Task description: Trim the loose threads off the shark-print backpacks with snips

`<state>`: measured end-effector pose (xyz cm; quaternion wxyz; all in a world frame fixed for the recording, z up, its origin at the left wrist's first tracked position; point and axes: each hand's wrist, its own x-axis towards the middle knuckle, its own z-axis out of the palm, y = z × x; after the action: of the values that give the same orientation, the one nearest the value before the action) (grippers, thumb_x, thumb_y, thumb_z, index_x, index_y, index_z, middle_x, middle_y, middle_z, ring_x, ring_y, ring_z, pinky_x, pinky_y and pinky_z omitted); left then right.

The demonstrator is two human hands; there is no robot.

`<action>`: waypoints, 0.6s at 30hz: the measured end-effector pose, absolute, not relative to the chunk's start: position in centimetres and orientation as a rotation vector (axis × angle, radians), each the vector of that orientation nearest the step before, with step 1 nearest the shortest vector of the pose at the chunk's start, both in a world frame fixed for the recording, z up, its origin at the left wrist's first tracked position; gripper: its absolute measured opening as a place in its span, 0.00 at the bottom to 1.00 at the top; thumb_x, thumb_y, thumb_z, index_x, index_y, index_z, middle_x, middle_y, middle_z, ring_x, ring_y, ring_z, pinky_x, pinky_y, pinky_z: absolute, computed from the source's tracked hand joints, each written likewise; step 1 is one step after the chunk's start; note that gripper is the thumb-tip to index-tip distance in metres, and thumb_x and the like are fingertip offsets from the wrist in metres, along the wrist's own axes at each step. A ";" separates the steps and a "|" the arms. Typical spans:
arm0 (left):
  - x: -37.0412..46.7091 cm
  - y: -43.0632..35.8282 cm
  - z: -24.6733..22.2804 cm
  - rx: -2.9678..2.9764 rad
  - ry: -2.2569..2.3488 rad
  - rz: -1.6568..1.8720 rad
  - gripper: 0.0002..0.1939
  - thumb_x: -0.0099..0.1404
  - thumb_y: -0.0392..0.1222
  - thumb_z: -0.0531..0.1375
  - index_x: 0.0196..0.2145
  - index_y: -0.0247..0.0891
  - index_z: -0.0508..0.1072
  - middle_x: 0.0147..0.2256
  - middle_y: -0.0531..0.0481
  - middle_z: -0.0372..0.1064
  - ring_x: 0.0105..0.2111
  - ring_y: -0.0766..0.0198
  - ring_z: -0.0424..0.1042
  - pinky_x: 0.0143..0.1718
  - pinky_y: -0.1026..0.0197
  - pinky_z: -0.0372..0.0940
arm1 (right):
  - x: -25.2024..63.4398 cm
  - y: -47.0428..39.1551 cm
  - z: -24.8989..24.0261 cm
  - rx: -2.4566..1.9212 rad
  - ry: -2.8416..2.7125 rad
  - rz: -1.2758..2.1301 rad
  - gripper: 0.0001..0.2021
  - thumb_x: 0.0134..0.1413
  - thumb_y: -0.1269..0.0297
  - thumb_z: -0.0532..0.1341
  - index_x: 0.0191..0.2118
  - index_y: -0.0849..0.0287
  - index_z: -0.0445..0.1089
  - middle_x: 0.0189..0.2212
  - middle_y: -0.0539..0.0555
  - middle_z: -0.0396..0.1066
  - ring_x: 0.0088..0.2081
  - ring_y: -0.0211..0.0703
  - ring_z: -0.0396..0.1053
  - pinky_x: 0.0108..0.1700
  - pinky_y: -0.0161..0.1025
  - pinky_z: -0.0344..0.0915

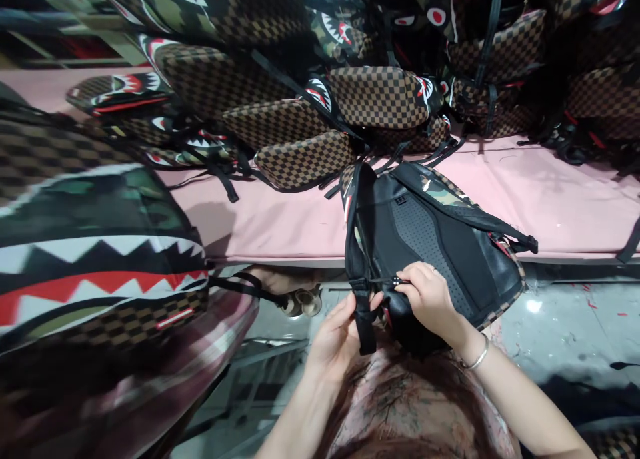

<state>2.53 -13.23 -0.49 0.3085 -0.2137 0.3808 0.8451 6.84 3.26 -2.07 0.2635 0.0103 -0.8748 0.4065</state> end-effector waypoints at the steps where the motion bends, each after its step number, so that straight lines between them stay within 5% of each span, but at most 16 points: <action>1: 2.6 -13.2 -0.4 -0.561 1.009 2.235 0.05 0.53 0.33 0.63 0.28 0.27 0.73 0.31 0.41 0.74 0.33 0.58 0.75 0.39 0.60 0.68 | 7.1 3.2 -2.2 0.050 -2.366 1.038 0.05 0.55 0.70 0.54 0.32 0.58 0.66 0.29 0.53 0.68 0.35 0.42 0.66 0.40 0.41 0.62; 9: 2.9 -12.8 0.1 -0.457 1.067 2.196 0.07 0.51 0.36 0.65 0.29 0.30 0.74 0.26 0.46 0.73 0.26 0.63 0.72 0.31 0.63 0.67 | 7.4 2.3 -1.3 0.288 -2.397 0.907 0.13 0.56 0.68 0.52 0.45 0.55 0.68 0.28 0.51 0.69 0.31 0.39 0.66 0.35 0.37 0.61; 13: 2.8 -12.9 0.4 -0.435 1.097 2.139 0.08 0.50 0.36 0.65 0.30 0.30 0.74 0.27 0.46 0.73 0.26 0.64 0.72 0.30 0.65 0.66 | 5.9 2.4 -1.7 0.420 -2.321 0.852 0.12 0.57 0.70 0.52 0.37 0.52 0.73 0.20 0.48 0.65 0.24 0.35 0.61 0.29 0.34 0.56; 18: 2.7 -12.7 0.6 -0.375 1.165 2.111 0.09 0.47 0.35 0.67 0.26 0.30 0.73 0.25 0.47 0.73 0.24 0.66 0.71 0.27 0.68 0.64 | 5.9 1.7 -1.6 0.343 -2.340 1.039 0.12 0.56 0.70 0.52 0.31 0.57 0.72 0.22 0.49 0.68 0.25 0.35 0.63 0.30 0.34 0.57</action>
<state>2.70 -12.70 0.55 0.3439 -0.1442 0.4483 0.8124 5.86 1.70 -1.61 0.2757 0.1277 -0.8707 0.3867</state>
